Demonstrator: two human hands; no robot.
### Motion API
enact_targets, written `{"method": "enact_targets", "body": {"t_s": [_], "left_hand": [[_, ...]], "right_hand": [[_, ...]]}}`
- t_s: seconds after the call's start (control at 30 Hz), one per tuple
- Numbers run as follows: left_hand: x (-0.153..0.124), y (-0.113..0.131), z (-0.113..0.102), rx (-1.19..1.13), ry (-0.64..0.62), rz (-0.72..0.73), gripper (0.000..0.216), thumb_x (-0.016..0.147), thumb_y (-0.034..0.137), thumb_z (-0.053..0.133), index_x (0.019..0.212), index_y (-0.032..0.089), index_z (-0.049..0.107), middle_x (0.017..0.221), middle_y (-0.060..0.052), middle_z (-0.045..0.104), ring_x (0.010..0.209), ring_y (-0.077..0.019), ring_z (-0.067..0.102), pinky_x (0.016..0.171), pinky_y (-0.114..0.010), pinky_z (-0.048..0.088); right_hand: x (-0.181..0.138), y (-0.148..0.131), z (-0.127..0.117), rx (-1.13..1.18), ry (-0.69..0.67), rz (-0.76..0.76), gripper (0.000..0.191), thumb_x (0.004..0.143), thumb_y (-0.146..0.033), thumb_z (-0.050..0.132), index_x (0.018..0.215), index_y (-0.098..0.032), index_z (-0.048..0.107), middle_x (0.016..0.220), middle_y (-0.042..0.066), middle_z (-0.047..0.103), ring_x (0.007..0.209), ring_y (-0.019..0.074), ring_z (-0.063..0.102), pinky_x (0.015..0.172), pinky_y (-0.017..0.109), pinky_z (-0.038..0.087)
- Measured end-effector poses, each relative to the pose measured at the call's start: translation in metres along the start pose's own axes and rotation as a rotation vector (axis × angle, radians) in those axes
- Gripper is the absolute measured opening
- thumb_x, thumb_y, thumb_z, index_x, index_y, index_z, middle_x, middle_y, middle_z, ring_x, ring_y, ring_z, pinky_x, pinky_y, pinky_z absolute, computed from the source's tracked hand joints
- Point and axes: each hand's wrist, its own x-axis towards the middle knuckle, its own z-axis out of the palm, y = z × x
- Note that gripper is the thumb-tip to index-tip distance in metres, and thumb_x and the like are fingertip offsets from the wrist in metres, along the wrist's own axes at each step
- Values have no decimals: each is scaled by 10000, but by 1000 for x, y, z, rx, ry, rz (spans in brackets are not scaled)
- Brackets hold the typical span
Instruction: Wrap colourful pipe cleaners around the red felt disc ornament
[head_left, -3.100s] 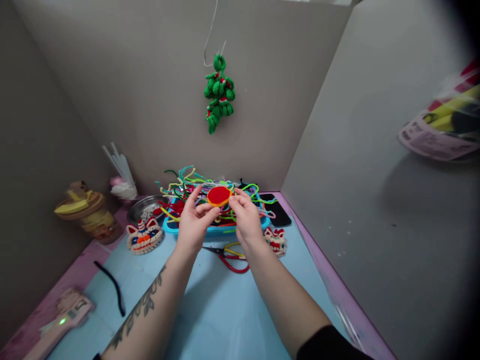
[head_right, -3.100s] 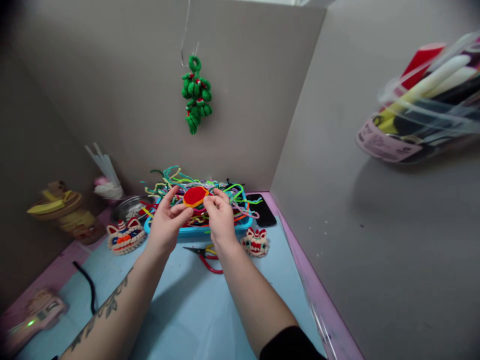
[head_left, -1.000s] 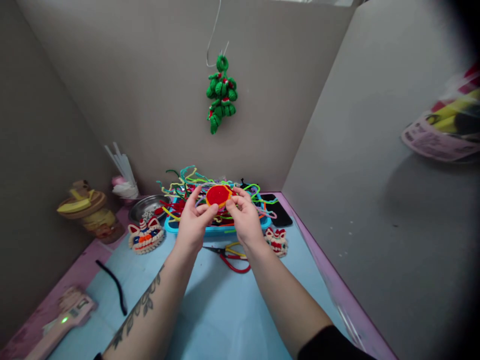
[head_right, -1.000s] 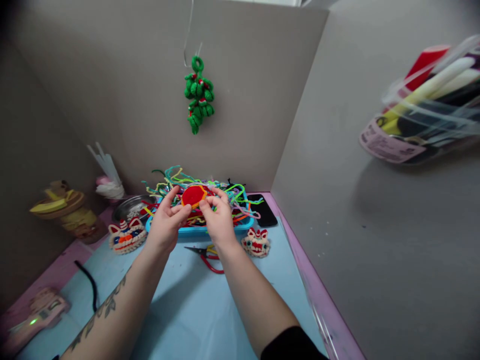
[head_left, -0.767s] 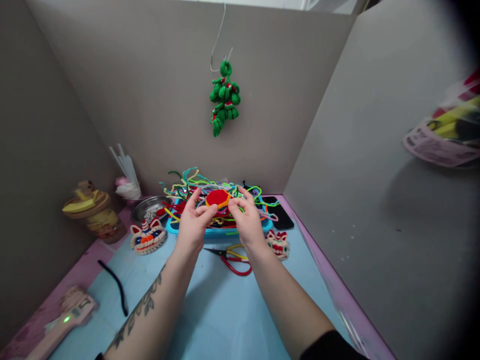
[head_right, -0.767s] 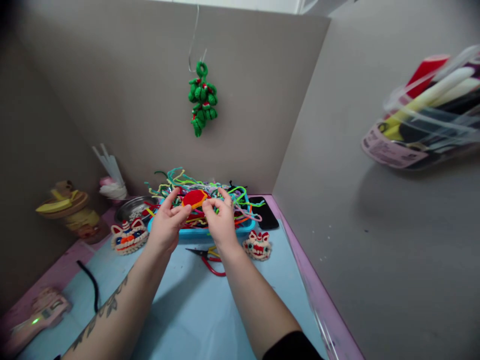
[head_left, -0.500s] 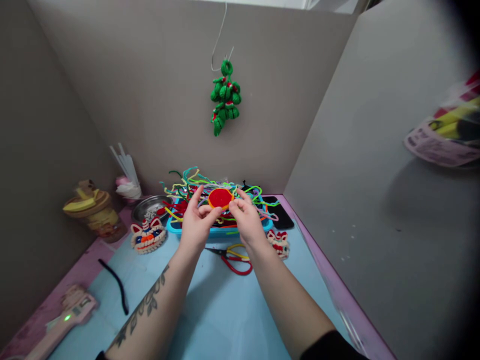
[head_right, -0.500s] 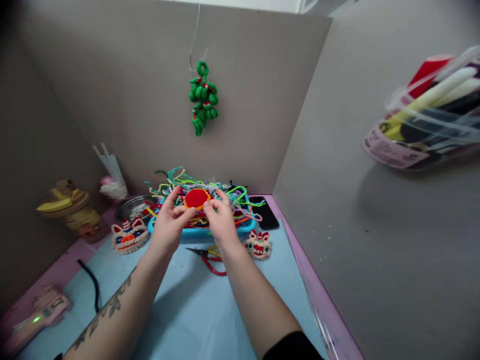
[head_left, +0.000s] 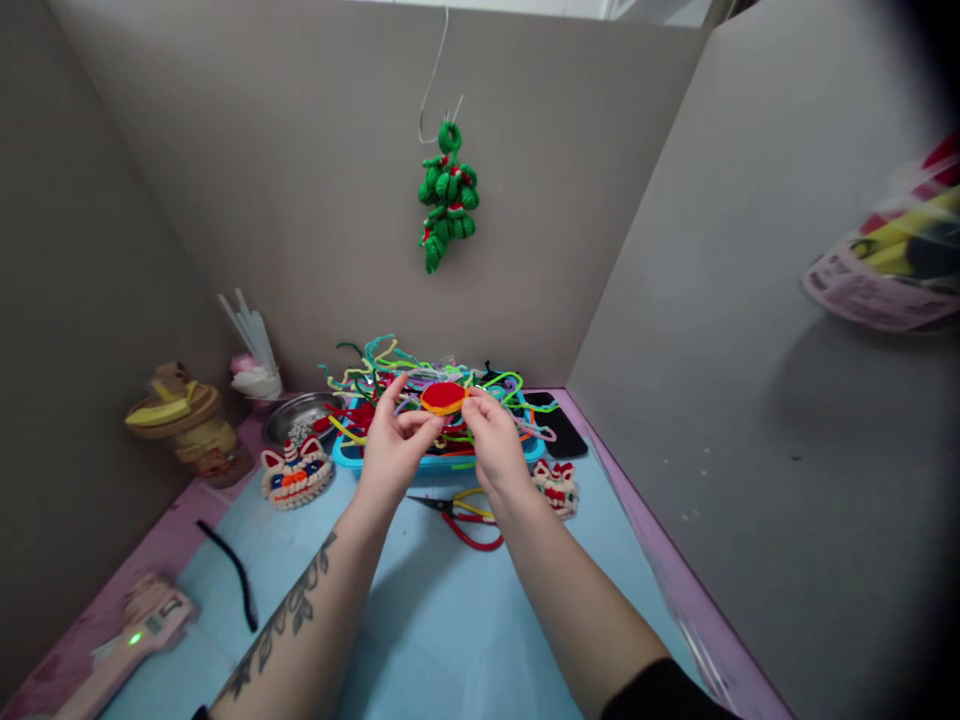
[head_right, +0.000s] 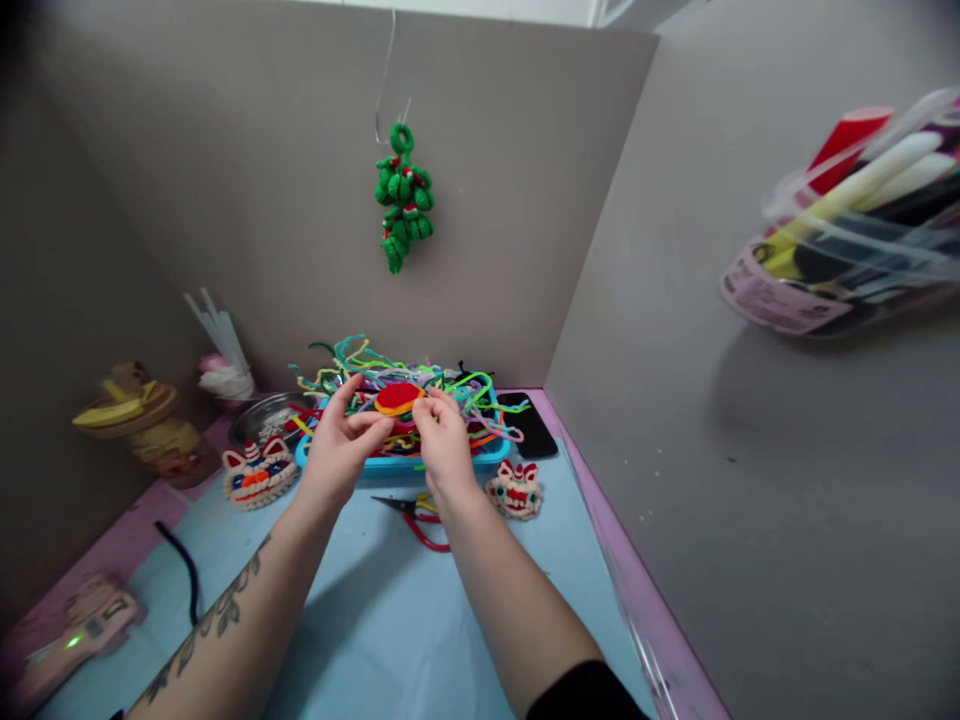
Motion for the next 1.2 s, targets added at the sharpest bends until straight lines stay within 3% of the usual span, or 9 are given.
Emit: {"method": "enact_targets", "body": {"t_s": [0.17, 0.27, 0.33, 0.53, 0.7, 0.97, 1.2], "left_hand": [[0, 1, -2, 61, 28, 75, 766, 689, 237, 726, 1361, 172, 365, 714, -1, 680, 627, -109, 625, 667, -224, 481], [-1, 4, -2, 123, 16, 114, 721, 703, 230, 708, 1340, 167, 375, 711, -5, 677, 612, -106, 614, 630, -209, 465], [-2, 6, -2, 160, 1, 131, 694, 711, 222, 695, 1328, 165, 383, 697, -5, 670, 599, -110, 607, 606, -208, 455], [-4, 7, -6, 315, 3, 173, 623, 712, 214, 676, 1290, 185, 444, 714, -12, 681, 619, -140, 623, 622, -238, 458], [-7, 7, -9, 610, 24, 281, 579, 748, 233, 648, 1297, 227, 464, 783, -17, 715, 714, -175, 660, 685, -259, 449], [-9, 10, -8, 1088, -7, 402, 517, 828, 229, 552, 1329, 225, 429, 827, -23, 732, 704, -203, 665, 578, -244, 377], [-8, 13, -9, 1182, -23, 390, 432, 836, 214, 532, 1258, 187, 445, 831, -60, 731, 702, -221, 673, 571, -256, 375]], "right_hand": [[-7, -13, -6, -334, 81, -392, 155, 807, -272, 577, 952, -224, 607, 1230, 100, 501, 1222, 233, 438, 1052, 447, 338], [-9, -18, -11, -533, 23, -622, 105, 815, -202, 566, 859, -259, 643, 1237, 71, 490, 1266, 257, 375, 1072, 489, 313], [-8, -18, -13, -604, 11, -689, 120, 822, -199, 560, 812, -271, 656, 1236, 58, 494, 1280, 276, 346, 1065, 521, 313], [-6, -16, -16, -670, -43, -739, 118, 832, -235, 561, 831, -285, 667, 1272, 43, 505, 1286, 293, 343, 1045, 548, 322], [-6, -17, -18, -739, -49, -799, 102, 838, -250, 565, 851, -283, 661, 1250, 43, 533, 1284, 279, 349, 1054, 522, 325], [-6, -14, -16, -819, -110, -813, 115, 845, -241, 538, 828, -275, 647, 1272, 37, 552, 1290, 270, 349, 1061, 518, 308], [-5, -11, -15, -843, -108, -862, 102, 847, -240, 537, 833, -260, 637, 1282, 41, 552, 1293, 262, 349, 1067, 498, 315]]}}
